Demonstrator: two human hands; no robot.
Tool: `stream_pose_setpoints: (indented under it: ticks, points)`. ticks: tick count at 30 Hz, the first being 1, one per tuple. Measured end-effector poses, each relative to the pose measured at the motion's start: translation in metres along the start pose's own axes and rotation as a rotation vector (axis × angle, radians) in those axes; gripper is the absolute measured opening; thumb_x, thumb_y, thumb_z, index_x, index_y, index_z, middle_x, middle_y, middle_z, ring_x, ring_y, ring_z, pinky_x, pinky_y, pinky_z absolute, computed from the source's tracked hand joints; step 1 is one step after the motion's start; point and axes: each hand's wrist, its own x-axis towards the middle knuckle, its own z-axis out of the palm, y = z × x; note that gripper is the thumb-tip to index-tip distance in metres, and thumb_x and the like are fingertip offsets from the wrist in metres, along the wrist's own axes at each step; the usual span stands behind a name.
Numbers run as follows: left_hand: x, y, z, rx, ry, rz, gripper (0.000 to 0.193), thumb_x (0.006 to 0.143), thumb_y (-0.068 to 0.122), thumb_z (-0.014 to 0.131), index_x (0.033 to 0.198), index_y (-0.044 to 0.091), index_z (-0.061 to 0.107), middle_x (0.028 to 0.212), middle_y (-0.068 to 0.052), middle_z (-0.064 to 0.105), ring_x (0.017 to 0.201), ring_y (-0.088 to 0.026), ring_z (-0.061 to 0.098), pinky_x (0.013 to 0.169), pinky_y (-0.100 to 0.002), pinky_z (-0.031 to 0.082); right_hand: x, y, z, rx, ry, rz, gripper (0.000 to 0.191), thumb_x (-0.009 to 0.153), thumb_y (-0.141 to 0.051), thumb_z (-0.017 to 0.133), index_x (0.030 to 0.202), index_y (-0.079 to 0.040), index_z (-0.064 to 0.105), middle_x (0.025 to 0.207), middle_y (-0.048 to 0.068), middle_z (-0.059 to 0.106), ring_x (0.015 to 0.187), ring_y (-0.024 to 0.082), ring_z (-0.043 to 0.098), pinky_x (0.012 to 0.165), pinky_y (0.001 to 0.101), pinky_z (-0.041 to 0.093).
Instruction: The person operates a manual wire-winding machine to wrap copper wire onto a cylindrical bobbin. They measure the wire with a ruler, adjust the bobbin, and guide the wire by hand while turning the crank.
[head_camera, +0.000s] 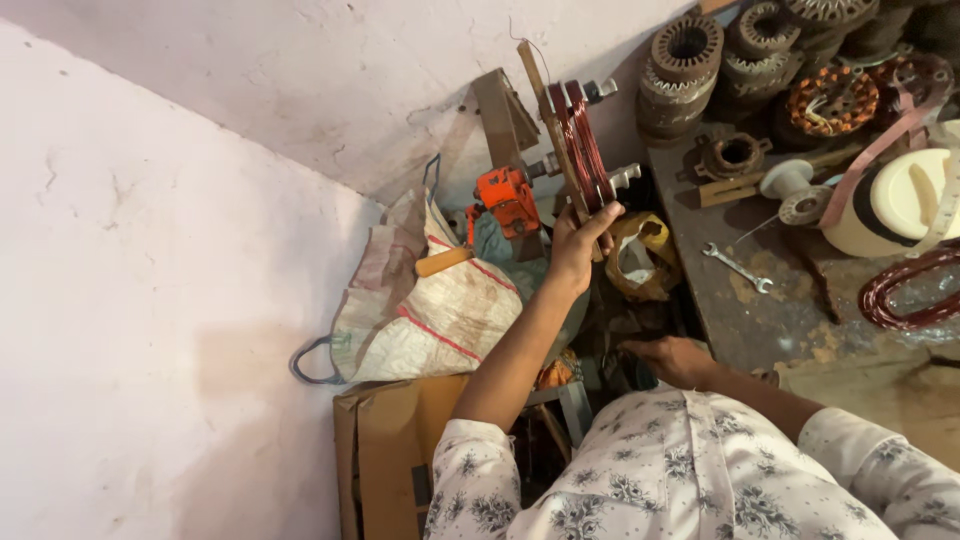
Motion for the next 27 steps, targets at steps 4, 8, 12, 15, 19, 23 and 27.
stream_pose_setpoints:
  ticks: [4, 8, 12, 15, 19, 23, 27]
  points:
    - [-0.001, 0.002, -0.001, -0.020, -0.028, 0.009, 0.039, 0.088, 0.031, 0.081, 0.110, 0.003, 0.064, 0.096, -0.007, 0.073, 0.062, -0.011, 0.062, 0.053, -0.030, 0.050, -0.001, 0.005, 0.009, -0.007, 0.033, -0.065, 0.056, 0.085, -0.007, 0.059, 0.139, -0.024, 0.061, 0.090, 0.017, 0.077, 0.078, 0.037, 0.073, 0.072, 0.0488, 0.058]
    - [0.002, -0.004, 0.003, 0.056, 0.031, 0.037, 0.043, 0.087, 0.033, 0.081, 0.113, 0.007, 0.059, 0.094, -0.006, 0.070, 0.065, -0.012, 0.062, 0.056, -0.031, 0.052, -0.007, 0.021, 0.023, -0.010, 0.063, -0.090, 0.053, 0.086, -0.008, 0.059, 0.138, -0.020, 0.060, 0.093, 0.016, 0.077, 0.077, 0.037, 0.073, 0.069, 0.0489, 0.058]
    - [-0.012, 0.004, 0.002, 0.178, 0.035, 0.031, 0.048, 0.093, 0.041, 0.077, 0.119, 0.005, 0.057, 0.091, -0.008, 0.067, 0.073, -0.014, 0.065, 0.068, -0.033, 0.056, -0.014, 0.026, 0.025, -0.025, 0.081, -0.062, 0.051, 0.090, -0.009, 0.060, 0.141, -0.016, 0.060, 0.088, 0.017, 0.076, 0.078, 0.036, 0.073, 0.070, 0.0475, 0.058]
    - [-0.031, 0.027, -0.011, 0.256, -0.107, 0.095, 0.065, 0.096, 0.058, 0.059, 0.130, 0.003, 0.059, 0.102, -0.005, 0.074, 0.087, -0.015, 0.074, 0.078, -0.032, 0.060, -0.017, 0.025, 0.014, 0.112, 0.258, -0.209, 0.052, 0.089, -0.004, 0.061, 0.140, -0.013, 0.060, 0.093, 0.018, 0.077, 0.075, 0.035, 0.074, 0.066, 0.0457, 0.059]
    - [-0.023, 0.064, -0.034, 0.960, 0.132, 0.806, 0.077, 0.103, 0.057, 0.062, 0.154, 0.003, 0.045, 0.133, -0.018, 0.059, 0.112, -0.034, 0.060, 0.095, -0.043, 0.052, -0.019, 0.015, -0.009, 0.253, 0.381, -0.209, 0.058, 0.089, -0.002, 0.057, 0.146, -0.010, 0.052, 0.107, 0.024, 0.073, 0.076, 0.031, 0.075, 0.066, 0.0358, 0.063]
    - [0.057, 0.089, -0.038, 1.284, 0.071, 0.914, 0.083, 0.112, 0.057, 0.046, 0.169, 0.007, 0.014, 0.168, -0.022, 0.027, 0.150, -0.041, 0.045, 0.121, -0.052, 0.046, -0.009, 0.009, -0.023, 0.274, 0.322, 0.037, 0.053, 0.094, -0.004, 0.059, 0.146, -0.014, 0.056, 0.080, 0.018, 0.074, 0.063, 0.028, 0.072, 0.066, 0.0357, 0.061]
    - [0.103, 0.096, -0.043, 1.107, -0.054, 0.601, 0.084, 0.110, 0.061, 0.036, 0.166, 0.002, 0.014, 0.162, -0.034, 0.036, 0.146, -0.045, 0.045, 0.116, -0.053, 0.044, 0.000, 0.012, -0.022, 0.170, 0.636, -0.293, 0.046, 0.094, -0.004, 0.061, 0.139, -0.006, 0.059, 0.106, 0.024, 0.073, 0.082, 0.031, 0.073, 0.068, 0.0370, 0.059]
